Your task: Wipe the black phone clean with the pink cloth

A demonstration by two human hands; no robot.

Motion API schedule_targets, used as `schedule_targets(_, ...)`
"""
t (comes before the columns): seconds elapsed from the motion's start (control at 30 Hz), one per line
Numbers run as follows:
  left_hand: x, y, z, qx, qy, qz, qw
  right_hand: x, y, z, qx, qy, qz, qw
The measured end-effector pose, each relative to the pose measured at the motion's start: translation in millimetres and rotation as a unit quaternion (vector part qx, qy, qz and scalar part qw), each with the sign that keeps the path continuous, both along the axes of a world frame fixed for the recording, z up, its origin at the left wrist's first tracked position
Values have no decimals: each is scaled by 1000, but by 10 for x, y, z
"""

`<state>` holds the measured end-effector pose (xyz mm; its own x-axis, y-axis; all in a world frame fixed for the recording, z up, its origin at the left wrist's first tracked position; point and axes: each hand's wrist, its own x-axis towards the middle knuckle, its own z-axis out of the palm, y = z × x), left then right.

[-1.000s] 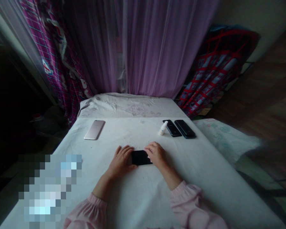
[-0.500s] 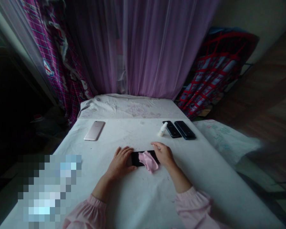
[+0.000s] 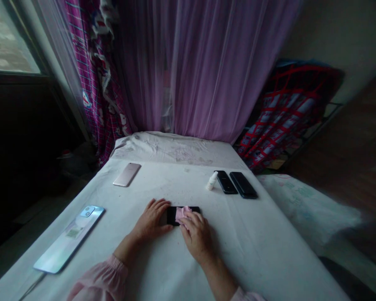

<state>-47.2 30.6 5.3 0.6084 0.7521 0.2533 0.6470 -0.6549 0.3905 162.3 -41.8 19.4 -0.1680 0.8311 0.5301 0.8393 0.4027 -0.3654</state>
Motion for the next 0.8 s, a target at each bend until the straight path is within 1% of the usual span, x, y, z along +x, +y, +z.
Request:
schedule_targets(0.13, 1, -32, 29, 16, 12, 8, 1000, 16, 99, -106, 39, 5, -7, 999)
schedule_targets(0.2, 6, -57, 57, 25, 18, 12, 999, 45, 138, -149, 56, 38, -13, 998)
schedule_targets(0.27, 15, -87, 91, 33, 22, 16, 999, 93, 179, -176, 63, 99, -22, 993)
schedule_targets(0.37, 35, -127, 151, 41, 35, 22, 998, 176, 252, -189, 59, 198, -58, 977)
schedule_targets(0.47, 57, -147, 202, 47, 46, 23, 998, 225, 325, -187, 48, 281, -109, 953)
schedule_targets(0.57, 73, -143, 224, 46, 49, 24, 997, 232, 371, -191, 32, 337, -132, 932)
schedule_targets(0.63, 80, -134, 224, 44, 49, 24, 998, 236, 384, -204, 26, 343, -128, 930)
schedule_targets(0.7, 85, -125, 219, 44, 48, 22, 998, 258, 388, -221, 33, 330, -121, 935)
schedule_targets(0.8, 90, -115, 206, 39, 47, 22, 998, 313, 373, -223, 72, 300, -113, 944)
